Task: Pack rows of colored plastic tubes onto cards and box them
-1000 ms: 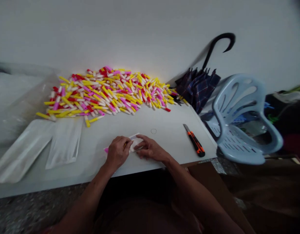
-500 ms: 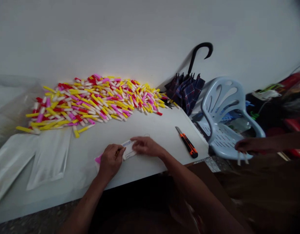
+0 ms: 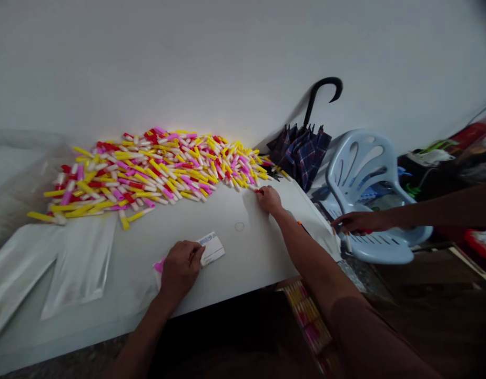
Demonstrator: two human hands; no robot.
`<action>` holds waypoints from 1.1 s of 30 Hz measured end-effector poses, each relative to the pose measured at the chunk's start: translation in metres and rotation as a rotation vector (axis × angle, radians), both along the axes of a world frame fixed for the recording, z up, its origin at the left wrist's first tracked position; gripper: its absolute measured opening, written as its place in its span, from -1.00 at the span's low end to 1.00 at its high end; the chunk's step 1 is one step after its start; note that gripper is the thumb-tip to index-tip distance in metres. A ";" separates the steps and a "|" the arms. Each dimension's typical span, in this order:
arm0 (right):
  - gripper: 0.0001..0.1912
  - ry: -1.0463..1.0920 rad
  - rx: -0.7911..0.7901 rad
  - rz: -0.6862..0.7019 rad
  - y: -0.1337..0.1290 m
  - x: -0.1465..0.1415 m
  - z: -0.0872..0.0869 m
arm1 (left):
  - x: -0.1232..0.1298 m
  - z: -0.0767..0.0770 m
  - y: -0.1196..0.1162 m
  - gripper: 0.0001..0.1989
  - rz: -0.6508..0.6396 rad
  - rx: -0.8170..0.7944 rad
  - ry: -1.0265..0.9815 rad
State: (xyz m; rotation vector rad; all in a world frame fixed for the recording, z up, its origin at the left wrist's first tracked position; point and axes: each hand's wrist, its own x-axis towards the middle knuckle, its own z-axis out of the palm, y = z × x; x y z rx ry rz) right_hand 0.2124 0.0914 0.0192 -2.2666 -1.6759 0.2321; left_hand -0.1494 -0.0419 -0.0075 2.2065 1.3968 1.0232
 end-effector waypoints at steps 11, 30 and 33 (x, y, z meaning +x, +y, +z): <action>-0.64 0.052 0.054 0.282 -0.090 -0.009 0.006 | -0.001 -0.002 0.001 -0.80 0.017 0.008 -0.012; -0.67 -0.004 -0.078 0.011 -0.127 -0.038 0.011 | -0.011 0.002 0.008 -0.77 -0.039 -0.061 0.033; -0.70 0.021 -0.082 0.006 -0.139 -0.035 0.009 | -0.014 0.008 0.013 -0.74 -0.086 -0.118 0.074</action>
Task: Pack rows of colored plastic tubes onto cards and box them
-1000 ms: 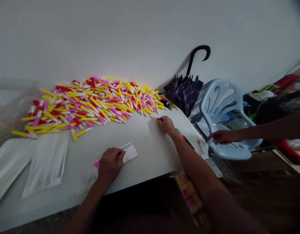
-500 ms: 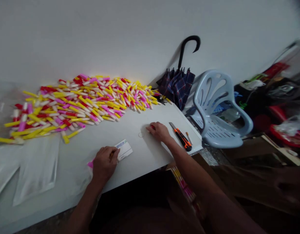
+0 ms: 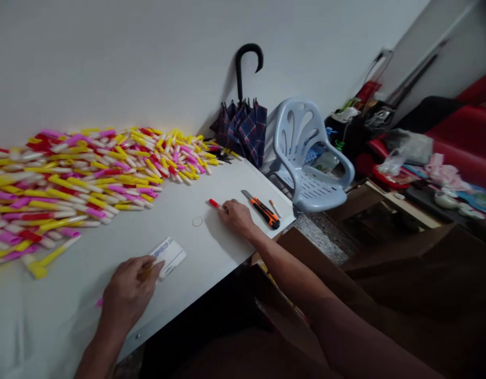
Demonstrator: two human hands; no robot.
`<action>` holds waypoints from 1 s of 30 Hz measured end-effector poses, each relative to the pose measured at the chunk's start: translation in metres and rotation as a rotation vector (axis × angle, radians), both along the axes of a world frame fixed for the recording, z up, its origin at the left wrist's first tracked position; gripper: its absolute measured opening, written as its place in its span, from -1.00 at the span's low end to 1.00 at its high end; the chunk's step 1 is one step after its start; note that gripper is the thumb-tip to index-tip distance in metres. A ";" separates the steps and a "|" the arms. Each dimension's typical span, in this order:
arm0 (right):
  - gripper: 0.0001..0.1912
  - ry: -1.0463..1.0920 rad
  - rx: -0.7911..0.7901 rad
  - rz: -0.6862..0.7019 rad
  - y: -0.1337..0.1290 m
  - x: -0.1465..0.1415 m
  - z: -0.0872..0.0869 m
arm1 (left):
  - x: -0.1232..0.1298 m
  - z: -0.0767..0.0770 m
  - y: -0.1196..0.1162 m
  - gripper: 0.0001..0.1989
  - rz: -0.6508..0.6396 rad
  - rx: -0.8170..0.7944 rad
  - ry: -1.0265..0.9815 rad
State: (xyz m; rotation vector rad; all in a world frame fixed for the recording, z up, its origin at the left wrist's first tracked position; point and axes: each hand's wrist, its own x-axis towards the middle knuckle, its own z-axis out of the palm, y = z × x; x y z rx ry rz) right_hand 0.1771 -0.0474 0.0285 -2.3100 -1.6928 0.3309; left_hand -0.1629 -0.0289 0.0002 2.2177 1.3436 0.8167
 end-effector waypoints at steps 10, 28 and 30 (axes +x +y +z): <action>-0.69 0.205 0.297 0.050 -0.016 0.002 -0.019 | 0.004 0.016 -0.003 -0.77 -0.008 -0.092 -0.050; -0.57 0.279 0.343 0.092 -0.026 0.001 -0.021 | -0.062 0.048 0.004 -0.41 0.502 -0.133 -0.743; -0.55 0.312 0.345 0.115 -0.027 -0.001 -0.019 | -0.051 0.051 0.000 -0.50 0.420 -0.151 -0.572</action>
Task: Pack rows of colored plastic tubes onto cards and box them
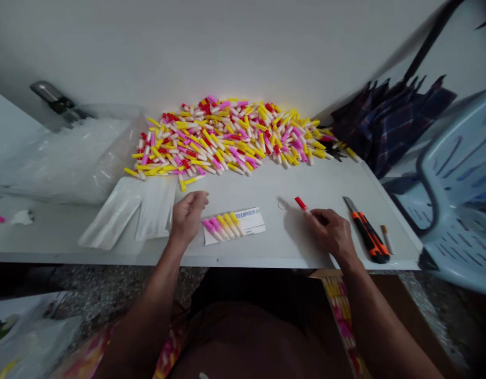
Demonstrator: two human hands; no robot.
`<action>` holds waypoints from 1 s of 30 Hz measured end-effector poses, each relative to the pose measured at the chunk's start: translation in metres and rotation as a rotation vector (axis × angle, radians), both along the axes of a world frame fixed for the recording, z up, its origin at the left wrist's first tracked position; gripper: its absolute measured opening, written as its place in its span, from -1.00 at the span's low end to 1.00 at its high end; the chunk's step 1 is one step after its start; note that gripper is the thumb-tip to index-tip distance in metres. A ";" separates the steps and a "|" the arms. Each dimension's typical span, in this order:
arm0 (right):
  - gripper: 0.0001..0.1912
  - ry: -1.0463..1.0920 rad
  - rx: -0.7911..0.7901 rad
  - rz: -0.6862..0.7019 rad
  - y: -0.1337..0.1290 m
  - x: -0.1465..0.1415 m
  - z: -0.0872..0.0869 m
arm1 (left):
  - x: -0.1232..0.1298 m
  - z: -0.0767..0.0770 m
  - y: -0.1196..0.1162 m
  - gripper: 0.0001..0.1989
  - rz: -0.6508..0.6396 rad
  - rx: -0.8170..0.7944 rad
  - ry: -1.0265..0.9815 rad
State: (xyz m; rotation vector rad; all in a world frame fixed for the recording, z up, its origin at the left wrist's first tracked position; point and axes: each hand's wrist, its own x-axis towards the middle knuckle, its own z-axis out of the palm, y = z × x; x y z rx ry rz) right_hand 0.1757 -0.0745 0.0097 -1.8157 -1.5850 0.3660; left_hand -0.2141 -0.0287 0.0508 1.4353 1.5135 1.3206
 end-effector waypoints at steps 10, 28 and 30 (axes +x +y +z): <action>-0.58 0.125 -0.084 0.148 -0.006 -0.038 0.022 | 0.058 -0.005 0.006 -0.63 -0.565 0.030 0.843; -0.65 0.069 -0.226 0.378 -0.014 -0.058 0.037 | 0.028 0.005 0.034 -0.35 -0.558 -0.299 0.210; -0.67 0.041 -0.250 0.412 -0.011 -0.060 0.040 | 0.024 0.008 0.039 -0.31 -0.517 -0.271 0.197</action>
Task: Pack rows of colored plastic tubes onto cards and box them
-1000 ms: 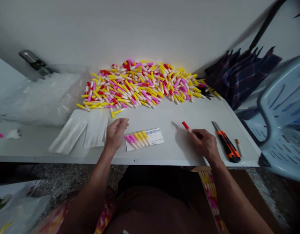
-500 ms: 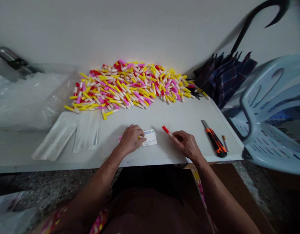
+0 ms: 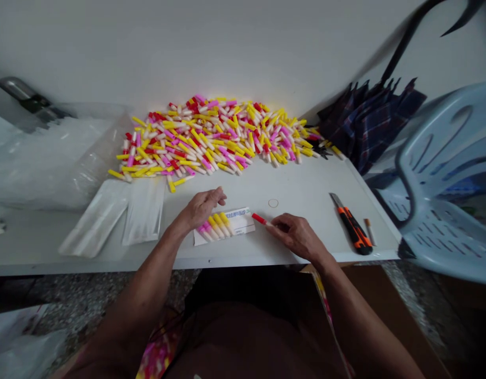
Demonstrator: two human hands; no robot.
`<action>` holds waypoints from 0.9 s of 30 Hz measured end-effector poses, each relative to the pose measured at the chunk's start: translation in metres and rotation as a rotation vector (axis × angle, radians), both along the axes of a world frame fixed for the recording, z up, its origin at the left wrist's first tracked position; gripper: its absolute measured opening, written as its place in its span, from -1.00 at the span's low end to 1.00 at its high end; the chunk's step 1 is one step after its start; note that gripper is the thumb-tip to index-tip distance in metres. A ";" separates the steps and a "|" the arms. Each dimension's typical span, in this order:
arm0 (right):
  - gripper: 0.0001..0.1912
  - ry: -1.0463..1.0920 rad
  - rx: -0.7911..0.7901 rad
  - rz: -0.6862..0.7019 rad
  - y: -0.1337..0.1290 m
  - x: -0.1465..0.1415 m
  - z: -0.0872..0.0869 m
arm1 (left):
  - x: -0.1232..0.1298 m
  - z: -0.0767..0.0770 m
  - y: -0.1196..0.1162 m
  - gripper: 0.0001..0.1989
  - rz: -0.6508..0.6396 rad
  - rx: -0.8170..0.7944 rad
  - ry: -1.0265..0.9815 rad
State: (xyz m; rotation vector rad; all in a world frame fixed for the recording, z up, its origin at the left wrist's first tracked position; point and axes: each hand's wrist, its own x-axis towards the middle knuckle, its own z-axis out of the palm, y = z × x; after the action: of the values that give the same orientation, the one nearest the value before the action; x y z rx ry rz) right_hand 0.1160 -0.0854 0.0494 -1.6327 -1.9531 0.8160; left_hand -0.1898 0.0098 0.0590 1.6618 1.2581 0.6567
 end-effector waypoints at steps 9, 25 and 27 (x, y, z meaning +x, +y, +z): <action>-0.65 -0.046 -0.006 0.063 0.010 -0.007 -0.001 | -0.012 0.002 -0.004 -0.42 0.015 0.104 0.073; -0.65 -0.090 -0.039 0.083 0.017 -0.016 0.001 | 0.025 -0.021 -0.026 -0.85 -0.297 0.389 0.422; -0.66 -0.084 -0.047 0.089 0.017 -0.016 0.001 | 0.023 -0.020 -0.027 -0.83 -0.299 0.389 0.380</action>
State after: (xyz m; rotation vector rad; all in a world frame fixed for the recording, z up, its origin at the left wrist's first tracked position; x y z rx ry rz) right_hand 0.0999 -0.0686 0.0508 -1.6407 -2.0929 0.8458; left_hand -0.1669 -0.0176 0.0390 2.3281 1.1487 0.4299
